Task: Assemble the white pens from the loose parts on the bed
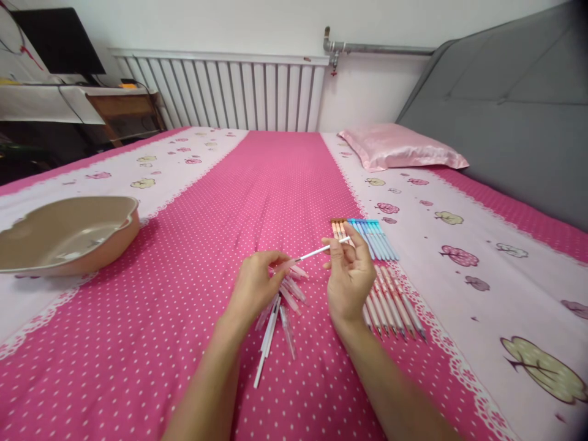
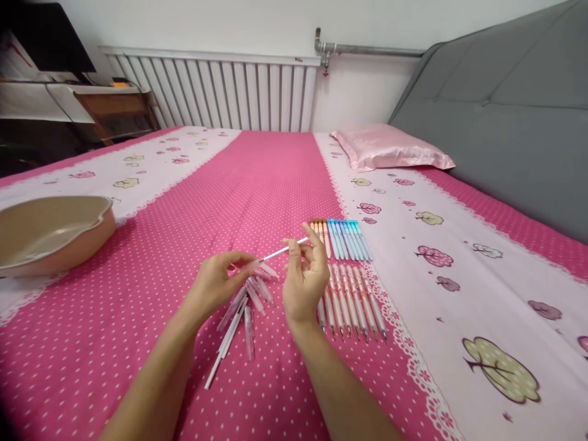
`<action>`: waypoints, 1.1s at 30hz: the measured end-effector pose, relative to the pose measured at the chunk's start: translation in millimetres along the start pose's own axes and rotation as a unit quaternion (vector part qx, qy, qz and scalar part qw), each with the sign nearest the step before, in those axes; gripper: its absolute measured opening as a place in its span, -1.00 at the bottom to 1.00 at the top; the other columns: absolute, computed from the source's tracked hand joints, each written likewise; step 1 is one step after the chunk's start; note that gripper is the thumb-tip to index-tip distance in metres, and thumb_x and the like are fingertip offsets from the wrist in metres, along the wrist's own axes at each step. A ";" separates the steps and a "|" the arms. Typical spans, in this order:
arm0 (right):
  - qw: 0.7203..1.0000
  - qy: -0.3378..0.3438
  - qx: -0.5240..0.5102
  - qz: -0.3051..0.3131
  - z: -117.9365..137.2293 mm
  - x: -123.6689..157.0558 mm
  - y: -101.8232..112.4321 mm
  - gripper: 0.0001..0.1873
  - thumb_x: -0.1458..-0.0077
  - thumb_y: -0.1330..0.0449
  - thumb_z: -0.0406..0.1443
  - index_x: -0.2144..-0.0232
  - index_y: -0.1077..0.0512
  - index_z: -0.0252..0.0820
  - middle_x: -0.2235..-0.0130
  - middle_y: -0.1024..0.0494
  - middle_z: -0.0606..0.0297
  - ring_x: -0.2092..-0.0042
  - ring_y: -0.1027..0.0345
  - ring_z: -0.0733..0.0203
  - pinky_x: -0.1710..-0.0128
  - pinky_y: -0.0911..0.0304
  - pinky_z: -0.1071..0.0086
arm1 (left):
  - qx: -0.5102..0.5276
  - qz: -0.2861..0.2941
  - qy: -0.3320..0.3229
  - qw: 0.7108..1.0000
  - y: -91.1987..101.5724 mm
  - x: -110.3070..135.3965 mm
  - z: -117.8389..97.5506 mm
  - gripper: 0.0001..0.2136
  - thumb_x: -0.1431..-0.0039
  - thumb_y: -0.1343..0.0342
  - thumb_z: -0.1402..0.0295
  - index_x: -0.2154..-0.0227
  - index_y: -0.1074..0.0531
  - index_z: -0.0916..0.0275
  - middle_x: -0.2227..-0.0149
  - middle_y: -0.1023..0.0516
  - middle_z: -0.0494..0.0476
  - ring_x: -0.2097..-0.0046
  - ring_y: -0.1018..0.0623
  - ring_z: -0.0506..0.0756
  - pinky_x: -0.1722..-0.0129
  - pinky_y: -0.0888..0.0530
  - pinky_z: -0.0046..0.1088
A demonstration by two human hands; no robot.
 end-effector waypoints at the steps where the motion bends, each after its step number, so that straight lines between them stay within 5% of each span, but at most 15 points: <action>1: 1.000 -0.003 0.001 0.002 -0.8 0.0 -0.3 -0.52 -0.13 -0.09 -0.21 -0.10 -0.25 -0.19 0.29 -0.55 0.18 0.31 -0.41 0.25 0.43 -0.30 0.39 | -0.002 0.005 -0.005 1.000 -1.2 0.2 -1.9 -0.78 -0.09 -0.05 0.20 0.36 -0.54 0.18 0.35 -0.60 0.11 0.31 -0.53 0.12 0.29 -0.38 -0.41; 11: 1.000 -0.015 -0.009 0.010 -5.0 -0.7 -1.5 -0.55 -0.15 -0.07 -0.22 -0.10 -0.24 -0.12 0.28 -0.54 0.23 0.30 -0.38 0.26 0.39 -0.28 0.38 | -0.027 0.056 -0.040 0.997 -8.2 2.0 -15.6 -0.78 -0.16 0.01 0.29 0.28 -0.51 0.20 0.32 -0.58 0.07 0.29 -0.52 0.08 0.30 -0.36 -0.43; 17: 0.980 -0.016 0.039 0.194 -3.3 9.1 -33.8 -0.60 -0.22 0.04 -0.19 -0.11 -0.25 0.04 0.18 -0.51 0.27 0.18 -0.37 0.25 0.23 -0.28 0.33 | 0.015 0.061 -0.053 0.997 -8.3 3.8 -22.8 -0.77 -0.18 0.04 0.33 0.21 -0.48 0.21 0.30 -0.56 0.10 0.29 -0.49 0.06 0.28 -0.35 -0.42; 22: 0.978 -0.054 0.012 0.203 -12.8 9.4 -35.2 -0.51 -0.23 0.06 -0.17 -0.20 -0.06 0.10 0.00 -0.43 0.24 0.07 -0.34 0.23 0.18 -0.29 0.31 | 0.129 0.028 0.014 0.991 5.7 1.1 -8.5 -0.78 -0.15 0.00 0.29 0.25 -0.48 0.27 0.34 -0.53 0.11 0.32 -0.46 0.05 0.30 -0.36 -0.41; 25: 0.974 -0.075 0.056 0.204 -27.1 8.9 -34.4 -0.60 -0.19 0.01 -0.20 -0.08 -0.27 -0.05 0.07 -0.50 0.20 0.09 -0.37 0.18 0.17 -0.30 0.26 | 0.233 -0.028 0.083 0.968 16.5 1.3 8.3 -0.77 -0.09 -0.08 0.27 0.25 -0.47 0.29 0.33 -0.51 0.11 0.33 -0.43 0.03 0.34 -0.35 -0.45; 29: 0.926 -0.039 0.213 0.309 -42.1 21.5 -49.8 -0.73 -0.10 -0.04 -0.38 0.20 -0.48 -0.15 0.19 -0.57 0.22 0.16 -0.42 0.15 0.14 -0.28 0.24 | 0.324 -0.110 0.135 0.930 27.2 4.8 23.4 -0.76 0.01 -0.17 0.29 0.28 -0.45 0.32 0.36 -0.48 0.07 0.36 -0.40 -0.03 0.35 -0.33 -0.51; 33: 0.866 0.020 0.347 0.359 -47.1 32.5 -57.8 -0.65 -0.02 -0.04 -0.48 0.20 -0.49 -0.13 0.17 -0.56 0.24 0.11 -0.38 0.09 0.12 -0.24 0.25 | 0.362 -0.144 0.154 0.908 29.8 7.3 29.8 -0.71 0.12 -0.25 0.27 0.34 -0.43 0.33 0.42 -0.45 0.03 0.38 -0.40 -0.04 0.36 -0.34 -0.52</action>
Point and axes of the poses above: each hand's wrist, its own x-axis away from the middle knuckle, its own y-axis out of the back of the hand, z = x × y, the point moved 9 cm from there along -x, towards the middle knuckle
